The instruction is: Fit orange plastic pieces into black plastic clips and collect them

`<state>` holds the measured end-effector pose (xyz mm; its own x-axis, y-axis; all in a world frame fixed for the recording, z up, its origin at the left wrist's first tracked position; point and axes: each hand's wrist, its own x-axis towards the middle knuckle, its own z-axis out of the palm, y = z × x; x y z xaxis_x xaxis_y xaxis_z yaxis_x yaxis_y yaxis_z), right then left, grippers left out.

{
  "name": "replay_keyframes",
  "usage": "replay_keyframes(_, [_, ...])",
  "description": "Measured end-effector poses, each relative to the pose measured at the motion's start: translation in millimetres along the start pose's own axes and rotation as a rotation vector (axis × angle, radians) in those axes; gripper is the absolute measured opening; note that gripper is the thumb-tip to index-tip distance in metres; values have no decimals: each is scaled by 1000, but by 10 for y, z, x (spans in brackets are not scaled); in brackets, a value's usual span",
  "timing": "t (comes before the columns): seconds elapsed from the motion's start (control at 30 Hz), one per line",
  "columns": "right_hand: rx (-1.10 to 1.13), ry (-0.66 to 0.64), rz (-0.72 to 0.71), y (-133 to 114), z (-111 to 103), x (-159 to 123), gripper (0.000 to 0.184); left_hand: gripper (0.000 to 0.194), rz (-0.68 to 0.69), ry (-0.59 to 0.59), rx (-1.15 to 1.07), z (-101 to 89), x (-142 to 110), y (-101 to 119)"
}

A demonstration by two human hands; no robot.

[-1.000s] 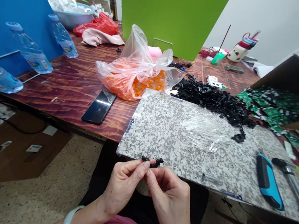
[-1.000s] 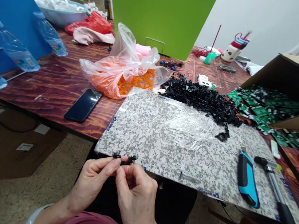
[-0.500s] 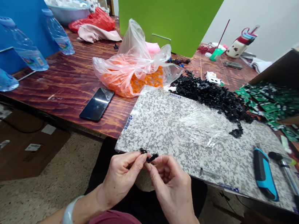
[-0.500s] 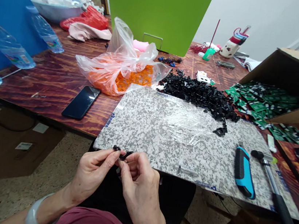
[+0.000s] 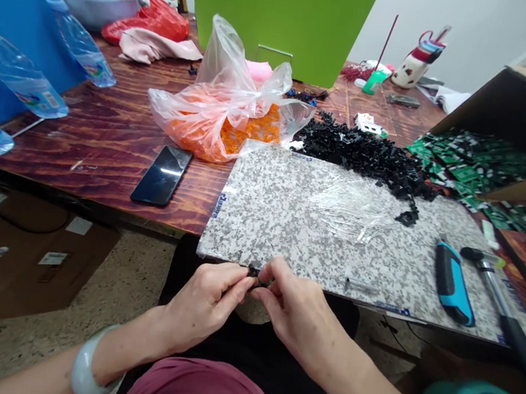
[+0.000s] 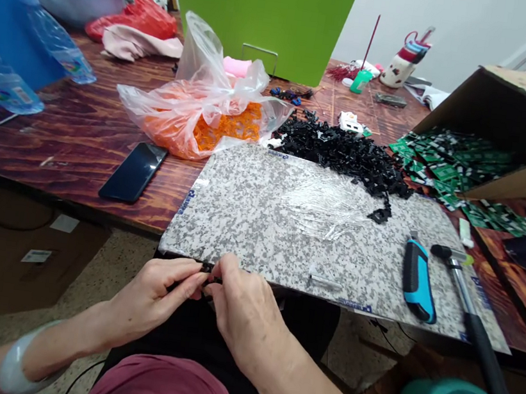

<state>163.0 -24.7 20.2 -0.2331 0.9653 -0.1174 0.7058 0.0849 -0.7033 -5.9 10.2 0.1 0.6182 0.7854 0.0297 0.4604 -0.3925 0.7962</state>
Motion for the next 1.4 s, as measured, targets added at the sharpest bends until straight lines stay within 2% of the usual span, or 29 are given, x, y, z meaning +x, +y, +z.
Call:
replay_keyframes(0.13, [-97, -123, -115, -10, -119, 25, 7, 33, -9, -148, -54, -124, 1, 32])
replay_keyframes(0.23, [-88, -111, -178, 55, -134, 41, 5, 35, -78, -195, -214, -166, 10, 18])
replay_keyframes(0.3, [-38, -16, -187, 125, -90, 34, 9, 31, -178, -167, -397, -152, 16, -11])
replay_keyframes(0.4, [96, 142, -143, 215, 24, 7, 15, 26, -299, -65, -624, -101, 25, -49])
replay_keyframes(0.53, [315, 233, -48, 212, 151, -17, 27, 25, -343, 64, -735, -59, 49, -56])
replay_keyframes(0.6, [397, 237, -14, 171, 171, -15, 31, 24, -342, 95, -748, -58, 62, -51])
replay_keyframes(0.77, [500, 185, 57, 103, 150, 16, 22, 22, -324, 103, -717, -56, 72, -63])
replay_keyframes(0.97, [507, 136, 68, 117, 149, 47, 17, 21, -306, 111, -664, -34, 38, -76])
replay_keyframes(1.4, [484, 183, 48, 40, 151, 85, 24, 25, -230, 155, -577, 7, -6, -39])
